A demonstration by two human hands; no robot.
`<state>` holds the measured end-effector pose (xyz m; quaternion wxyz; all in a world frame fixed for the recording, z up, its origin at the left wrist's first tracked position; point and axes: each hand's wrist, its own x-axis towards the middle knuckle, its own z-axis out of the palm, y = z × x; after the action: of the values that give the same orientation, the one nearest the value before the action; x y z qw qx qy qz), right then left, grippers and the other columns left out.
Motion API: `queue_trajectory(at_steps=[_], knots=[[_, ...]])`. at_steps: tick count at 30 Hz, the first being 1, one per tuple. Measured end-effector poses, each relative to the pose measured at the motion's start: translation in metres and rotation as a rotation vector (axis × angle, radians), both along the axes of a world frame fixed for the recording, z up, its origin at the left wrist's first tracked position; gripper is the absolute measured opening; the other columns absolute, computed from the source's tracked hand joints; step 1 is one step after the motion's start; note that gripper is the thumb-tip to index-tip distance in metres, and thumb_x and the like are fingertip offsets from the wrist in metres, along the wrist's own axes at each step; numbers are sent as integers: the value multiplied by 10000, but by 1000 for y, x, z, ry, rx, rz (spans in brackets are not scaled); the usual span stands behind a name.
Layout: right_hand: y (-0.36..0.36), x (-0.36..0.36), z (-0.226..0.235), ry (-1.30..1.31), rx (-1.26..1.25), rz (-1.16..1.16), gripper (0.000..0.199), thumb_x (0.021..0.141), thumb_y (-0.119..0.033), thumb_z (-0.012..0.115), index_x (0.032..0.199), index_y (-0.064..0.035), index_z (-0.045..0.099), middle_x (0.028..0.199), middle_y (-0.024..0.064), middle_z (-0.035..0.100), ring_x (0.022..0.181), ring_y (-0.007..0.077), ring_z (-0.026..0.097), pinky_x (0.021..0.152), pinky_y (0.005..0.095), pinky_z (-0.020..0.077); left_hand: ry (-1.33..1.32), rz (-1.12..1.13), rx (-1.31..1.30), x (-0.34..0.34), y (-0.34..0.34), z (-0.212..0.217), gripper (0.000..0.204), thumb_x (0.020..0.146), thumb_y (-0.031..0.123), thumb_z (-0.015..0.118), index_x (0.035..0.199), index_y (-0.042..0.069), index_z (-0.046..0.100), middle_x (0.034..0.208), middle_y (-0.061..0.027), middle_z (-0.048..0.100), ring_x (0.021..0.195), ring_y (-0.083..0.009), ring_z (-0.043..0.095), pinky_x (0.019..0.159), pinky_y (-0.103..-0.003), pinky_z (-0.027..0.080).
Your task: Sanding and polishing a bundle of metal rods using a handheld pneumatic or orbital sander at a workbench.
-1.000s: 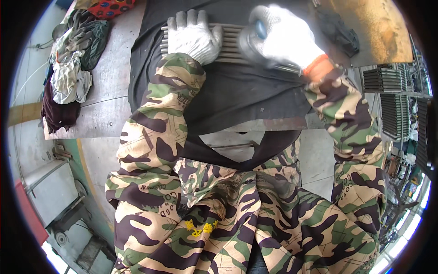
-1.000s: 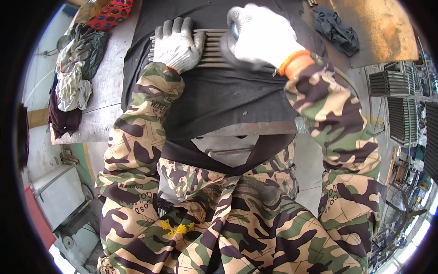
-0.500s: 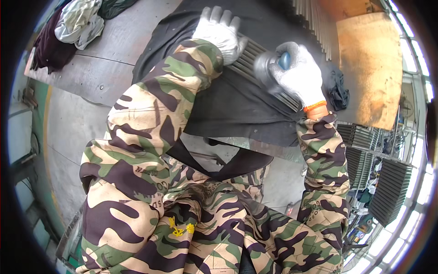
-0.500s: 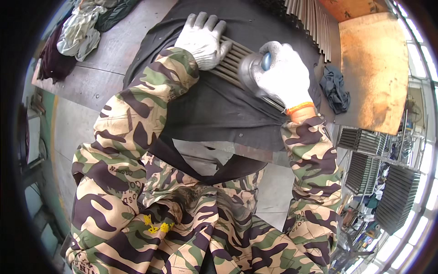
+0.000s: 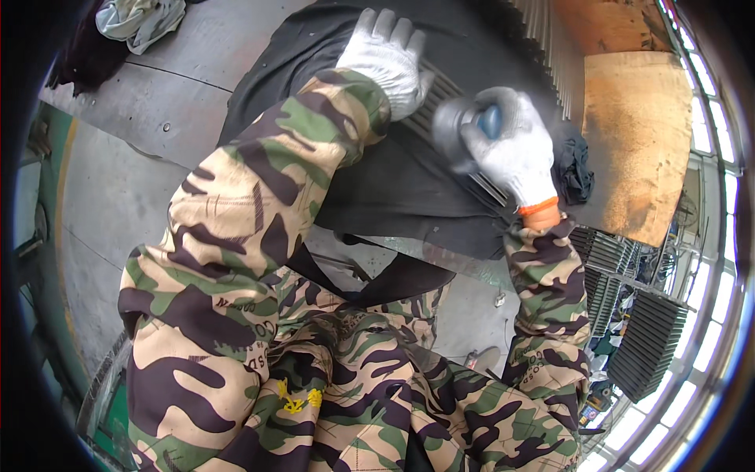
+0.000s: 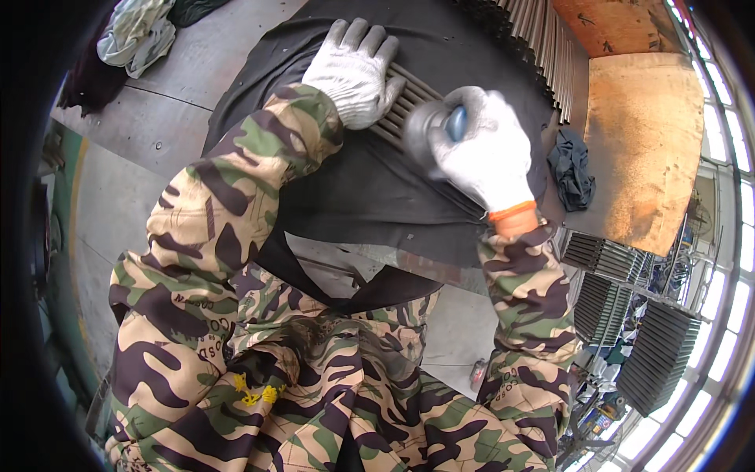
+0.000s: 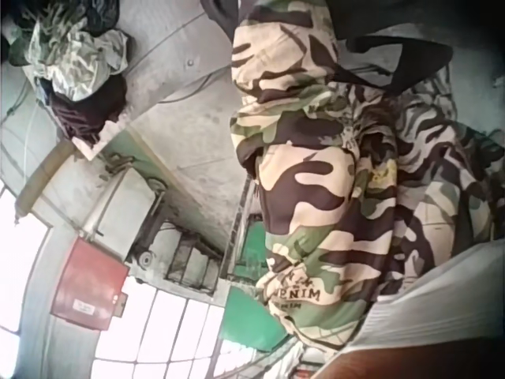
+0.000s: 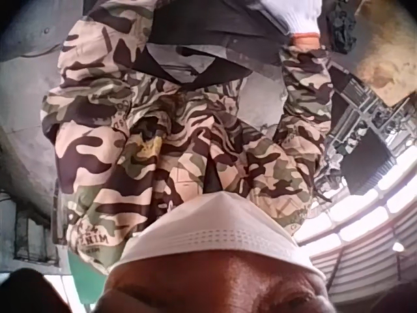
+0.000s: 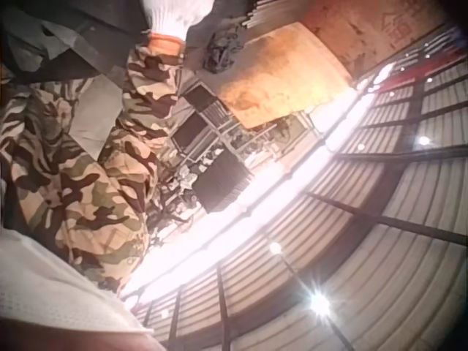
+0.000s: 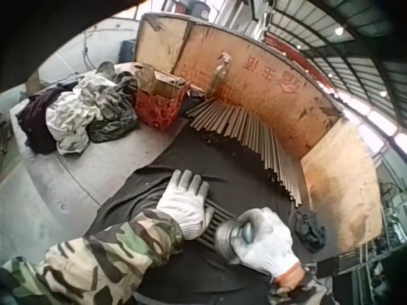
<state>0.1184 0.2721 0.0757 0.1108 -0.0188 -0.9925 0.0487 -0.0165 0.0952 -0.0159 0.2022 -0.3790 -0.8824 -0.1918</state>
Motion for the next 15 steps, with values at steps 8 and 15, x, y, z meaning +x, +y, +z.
queue_trajectory(at_steps=[8,15], knots=[[20,-19,5,-68,78,-144,342,878,-355,779,1173,-196,708,1154,132,718,1059,364,724,937,473,594,93,-37,13,12,-8,3,551,943,395,705,1310,-12,646,1300,-169,657,1277,-352,569,1158,-505,389],[6,0,1,-34,50,-74,341,874,-358,762,1160,-179,712,1146,99,724,1107,344,708,972,458,584,185,-4,-27,-3,-3,-1,508,953,375,686,1311,18,642,1264,-154,652,1254,-350,576,1145,-505,402]])
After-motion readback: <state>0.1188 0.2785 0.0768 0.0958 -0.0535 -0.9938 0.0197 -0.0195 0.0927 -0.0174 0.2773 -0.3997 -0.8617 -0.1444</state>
